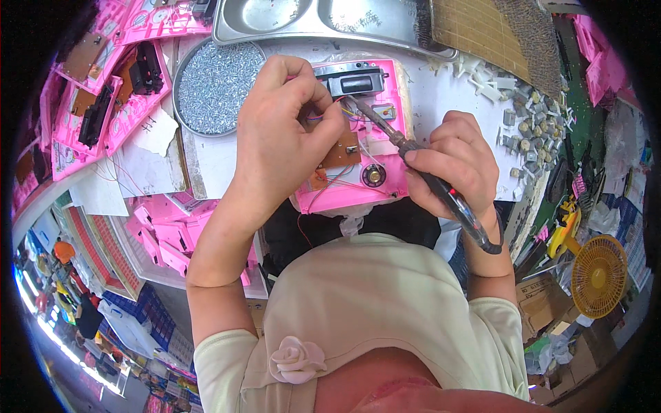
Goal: Assemble a pink electronic toy by installing internal components, soldering wires, and screwing the casing together.
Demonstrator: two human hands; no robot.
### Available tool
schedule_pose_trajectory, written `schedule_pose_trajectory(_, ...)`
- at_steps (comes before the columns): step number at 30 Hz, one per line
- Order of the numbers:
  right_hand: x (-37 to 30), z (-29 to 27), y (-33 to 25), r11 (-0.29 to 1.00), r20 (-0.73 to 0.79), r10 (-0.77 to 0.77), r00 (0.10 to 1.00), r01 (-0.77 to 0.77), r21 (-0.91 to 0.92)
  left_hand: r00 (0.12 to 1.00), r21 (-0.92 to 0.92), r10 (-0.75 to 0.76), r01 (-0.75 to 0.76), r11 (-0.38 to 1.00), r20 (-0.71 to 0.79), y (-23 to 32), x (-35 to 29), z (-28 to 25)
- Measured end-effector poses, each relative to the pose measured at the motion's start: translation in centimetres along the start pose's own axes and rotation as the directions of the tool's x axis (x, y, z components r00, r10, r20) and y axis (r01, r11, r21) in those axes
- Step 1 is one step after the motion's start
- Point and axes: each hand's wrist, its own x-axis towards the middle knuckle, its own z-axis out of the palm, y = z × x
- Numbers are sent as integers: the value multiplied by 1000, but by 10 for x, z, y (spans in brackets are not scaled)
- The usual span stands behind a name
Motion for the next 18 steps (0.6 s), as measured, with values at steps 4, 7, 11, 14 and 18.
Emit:
schedule_pose_trajectory(4,1,-6,-5,999,40,28,999,-29,43,1000,17,17,-17,1000,-1,0,0,0)
schedule_pose_trajectory(7,-1,-4,-2,998,2,15,1000,-15,56,1000,27,22,-22,999,-11,0,0,0)
schedule_pose_trajectory(11,2,-8,0,997,35,33,999,-36,73,1000,31,0,1,1000,-12,1,0,1)
schedule_pose_trajectory(14,3,-4,3,996,-9,41,999,-40,83,1000,51,21,-20,998,-16,1,1,2)
schedule_pose_trajectory(18,5,-2,4,996,-8,37,999,-37,78,997,84,67,-63,994,-43,-1,0,4)
